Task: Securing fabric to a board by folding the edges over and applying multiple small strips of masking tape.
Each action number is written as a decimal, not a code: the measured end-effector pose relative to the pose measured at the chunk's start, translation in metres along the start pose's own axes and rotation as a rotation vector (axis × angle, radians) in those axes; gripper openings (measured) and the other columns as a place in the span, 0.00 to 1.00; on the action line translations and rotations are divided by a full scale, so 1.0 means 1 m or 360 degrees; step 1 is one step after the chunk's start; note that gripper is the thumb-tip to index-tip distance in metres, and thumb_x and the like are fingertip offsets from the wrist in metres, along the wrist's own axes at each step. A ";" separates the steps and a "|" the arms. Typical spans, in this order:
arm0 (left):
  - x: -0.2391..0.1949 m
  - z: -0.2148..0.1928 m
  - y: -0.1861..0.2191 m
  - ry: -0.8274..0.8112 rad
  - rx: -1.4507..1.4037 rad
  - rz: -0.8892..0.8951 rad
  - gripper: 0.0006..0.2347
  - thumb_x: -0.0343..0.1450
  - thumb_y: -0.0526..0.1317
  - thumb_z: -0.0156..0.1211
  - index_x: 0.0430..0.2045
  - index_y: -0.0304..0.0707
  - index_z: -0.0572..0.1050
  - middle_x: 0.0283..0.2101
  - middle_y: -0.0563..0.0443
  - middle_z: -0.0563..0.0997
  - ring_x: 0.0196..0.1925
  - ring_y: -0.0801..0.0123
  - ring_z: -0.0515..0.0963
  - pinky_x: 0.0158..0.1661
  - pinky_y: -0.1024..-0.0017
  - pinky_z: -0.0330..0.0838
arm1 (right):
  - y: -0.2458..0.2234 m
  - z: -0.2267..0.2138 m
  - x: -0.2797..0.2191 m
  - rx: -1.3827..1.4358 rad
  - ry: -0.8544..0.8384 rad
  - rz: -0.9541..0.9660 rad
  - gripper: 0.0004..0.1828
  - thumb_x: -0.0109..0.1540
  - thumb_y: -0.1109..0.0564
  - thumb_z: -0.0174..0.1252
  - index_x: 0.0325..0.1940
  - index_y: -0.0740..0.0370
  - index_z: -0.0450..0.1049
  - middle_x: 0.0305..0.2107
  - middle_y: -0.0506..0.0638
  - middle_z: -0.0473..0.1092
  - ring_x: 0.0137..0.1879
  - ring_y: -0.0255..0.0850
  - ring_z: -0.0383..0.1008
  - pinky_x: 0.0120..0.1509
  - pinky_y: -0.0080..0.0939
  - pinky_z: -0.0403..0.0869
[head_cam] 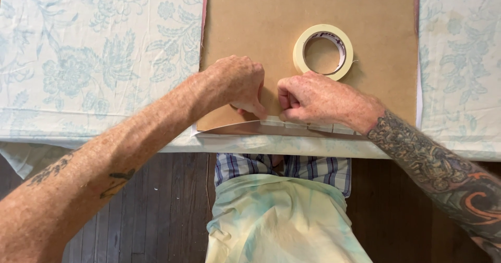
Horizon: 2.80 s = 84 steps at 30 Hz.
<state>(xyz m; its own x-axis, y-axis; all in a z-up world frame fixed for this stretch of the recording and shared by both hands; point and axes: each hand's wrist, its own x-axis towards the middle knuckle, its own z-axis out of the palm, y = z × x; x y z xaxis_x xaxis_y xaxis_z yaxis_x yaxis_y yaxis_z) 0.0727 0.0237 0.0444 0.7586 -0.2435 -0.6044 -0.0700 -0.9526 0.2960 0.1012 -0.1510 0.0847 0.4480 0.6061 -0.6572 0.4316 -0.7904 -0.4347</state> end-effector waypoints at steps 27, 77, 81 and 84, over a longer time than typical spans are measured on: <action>-0.007 0.003 -0.002 0.0125 -0.0066 -0.0016 0.13 0.55 0.59 0.75 0.23 0.58 0.85 0.23 0.57 0.86 0.36 0.59 0.87 0.43 0.61 0.81 | 0.010 0.013 -0.017 0.0159 0.0265 -0.0145 0.07 0.53 0.58 0.63 0.35 0.53 0.77 0.18 0.47 0.70 0.34 0.44 0.76 0.45 0.46 0.73; -0.057 0.096 0.039 0.1248 -0.0061 0.0478 0.06 0.69 0.37 0.65 0.38 0.45 0.82 0.38 0.55 0.76 0.45 0.67 0.78 0.59 0.56 0.65 | 0.042 0.066 -0.077 0.0219 0.0794 -0.0138 0.11 0.69 0.52 0.53 0.50 0.55 0.78 0.39 0.51 0.73 0.46 0.45 0.77 0.55 0.50 0.77; -0.057 0.092 0.033 0.1154 -0.0086 0.0440 0.07 0.68 0.35 0.66 0.37 0.45 0.80 0.39 0.56 0.75 0.46 0.68 0.77 0.59 0.60 0.66 | 0.043 0.074 -0.072 0.0236 0.0836 -0.0106 0.10 0.69 0.52 0.53 0.47 0.54 0.79 0.37 0.49 0.72 0.45 0.45 0.77 0.52 0.50 0.77; -0.054 0.092 0.031 0.1145 -0.0072 0.0430 0.08 0.67 0.37 0.68 0.38 0.46 0.81 0.38 0.56 0.75 0.45 0.68 0.77 0.59 0.59 0.66 | 0.045 0.078 -0.071 0.0236 0.0888 -0.0107 0.09 0.69 0.51 0.54 0.46 0.52 0.79 0.36 0.48 0.73 0.45 0.43 0.77 0.49 0.48 0.77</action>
<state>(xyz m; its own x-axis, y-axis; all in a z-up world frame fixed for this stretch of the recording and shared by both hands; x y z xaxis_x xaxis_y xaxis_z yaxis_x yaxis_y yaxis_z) -0.0302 -0.0096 0.0181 0.9546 -0.2735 0.1183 -0.2979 -0.8648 0.4043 0.0276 -0.2361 0.0634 0.7857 0.5787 -0.2186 0.3771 -0.7281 -0.5724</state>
